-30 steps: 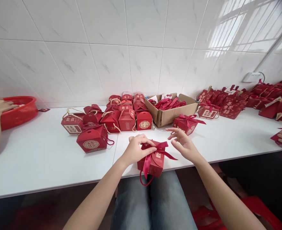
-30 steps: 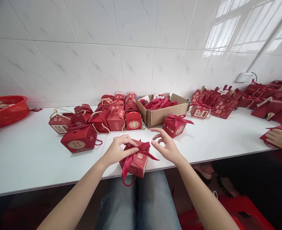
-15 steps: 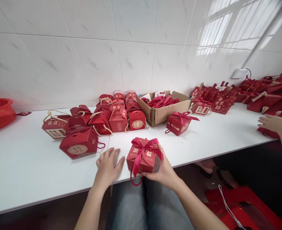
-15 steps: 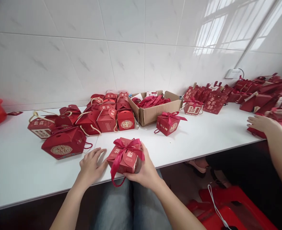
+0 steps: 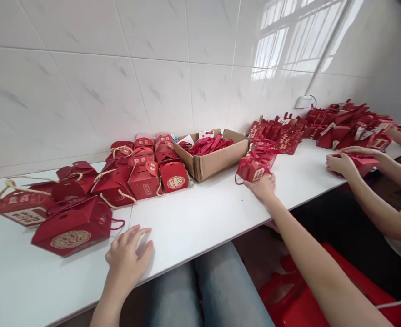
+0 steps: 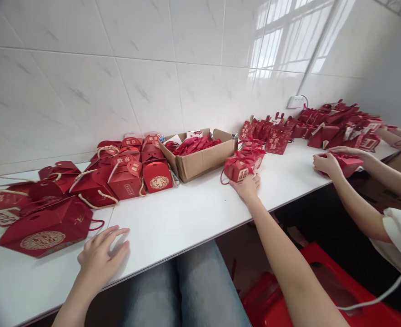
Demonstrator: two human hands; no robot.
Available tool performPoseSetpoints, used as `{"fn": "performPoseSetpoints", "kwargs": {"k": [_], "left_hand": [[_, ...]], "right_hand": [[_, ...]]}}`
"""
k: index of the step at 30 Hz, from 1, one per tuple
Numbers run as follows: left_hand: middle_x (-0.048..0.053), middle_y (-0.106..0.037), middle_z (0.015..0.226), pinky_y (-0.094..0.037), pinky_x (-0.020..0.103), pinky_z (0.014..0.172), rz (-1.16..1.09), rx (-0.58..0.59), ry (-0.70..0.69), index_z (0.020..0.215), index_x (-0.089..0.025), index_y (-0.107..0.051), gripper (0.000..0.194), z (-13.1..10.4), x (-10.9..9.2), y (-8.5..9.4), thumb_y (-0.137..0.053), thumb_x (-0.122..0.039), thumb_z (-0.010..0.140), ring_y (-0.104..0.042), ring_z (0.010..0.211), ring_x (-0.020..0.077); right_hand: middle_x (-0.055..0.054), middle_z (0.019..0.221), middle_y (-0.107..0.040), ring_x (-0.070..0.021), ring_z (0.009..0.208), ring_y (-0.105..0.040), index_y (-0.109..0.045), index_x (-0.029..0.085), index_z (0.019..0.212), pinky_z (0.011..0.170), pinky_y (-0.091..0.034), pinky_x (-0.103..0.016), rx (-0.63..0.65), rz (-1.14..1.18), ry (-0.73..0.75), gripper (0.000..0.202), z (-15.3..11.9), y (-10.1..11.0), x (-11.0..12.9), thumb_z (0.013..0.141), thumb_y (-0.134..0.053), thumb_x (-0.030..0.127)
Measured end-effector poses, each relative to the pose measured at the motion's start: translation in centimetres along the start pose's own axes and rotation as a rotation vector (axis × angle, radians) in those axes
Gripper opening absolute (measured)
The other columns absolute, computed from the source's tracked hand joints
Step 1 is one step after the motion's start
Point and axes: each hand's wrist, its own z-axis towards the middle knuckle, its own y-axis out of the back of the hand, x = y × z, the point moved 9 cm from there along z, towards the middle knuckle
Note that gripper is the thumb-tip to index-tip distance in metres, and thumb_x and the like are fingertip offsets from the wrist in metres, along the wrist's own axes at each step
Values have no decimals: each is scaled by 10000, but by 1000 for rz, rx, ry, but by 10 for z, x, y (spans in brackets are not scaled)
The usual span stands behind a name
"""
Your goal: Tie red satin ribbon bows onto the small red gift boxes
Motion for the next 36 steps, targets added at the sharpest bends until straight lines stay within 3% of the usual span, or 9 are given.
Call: {"fn": "performPoseSetpoints", "kwargs": {"k": [2,3,5,8,16,22,36], "left_hand": [[82,-586,1222,-385,507,933,8,-21,-10,1005,-269,-657,268,1,0,0,-453,-324,840,-484,1139,315],[83,-588,1219,-395,510,922,13,-27,-16,1000,-268,-653,269,2,0,0,-444,-338,846,-492,1132,319],[84,-589,1217,-409,519,902,27,-35,-30,1001,-266,-646,281,3,0,-1,-421,-360,860,-505,1119,328],[90,-589,1213,-426,522,886,46,-42,-55,1010,-256,-639,301,4,-2,-3,-399,-374,872,-521,1109,333],[87,-588,1211,-423,493,903,58,-49,-65,1004,-250,-650,308,3,-3,-2,-403,-378,870,-516,1109,324],[79,-590,1224,-395,481,940,11,39,-57,1013,-252,-665,293,0,-2,-4,-478,-377,827,-490,1144,316],[88,-590,1216,-384,505,965,-97,0,-38,1008,-247,-659,256,-8,-4,1,-530,-336,806,-480,1154,305]], "right_hand": [[-336,1465,-189,-435,1370,-186,-232,-55,1414,1078,-161,-575,35,-64,-60,879,-17,-4,-20,818,-522,522],[-288,1471,-243,-402,1375,-211,-303,-12,1407,1098,-175,-526,77,-84,-39,823,-28,-8,-24,825,-512,533],[-186,1498,-275,-342,1395,-208,-378,83,1405,1122,-172,-467,168,-148,40,719,-49,-18,-25,869,-424,561],[-133,1521,-246,-310,1410,-190,-365,124,1430,1129,-172,-456,198,-230,58,683,-67,-19,-25,908,-319,562],[-119,1512,-276,-294,1403,-221,-396,129,1418,1128,-203,-440,187,-247,44,652,-67,-10,-22,908,-356,533],[-96,1504,-304,-279,1395,-249,-427,147,1400,1125,-224,-423,168,-280,41,609,-71,-11,-28,912,-374,508],[-104,1495,-323,-292,1381,-279,-431,129,1395,1107,-271,-434,182,-337,64,637,-72,-16,-34,904,-334,523]]}}
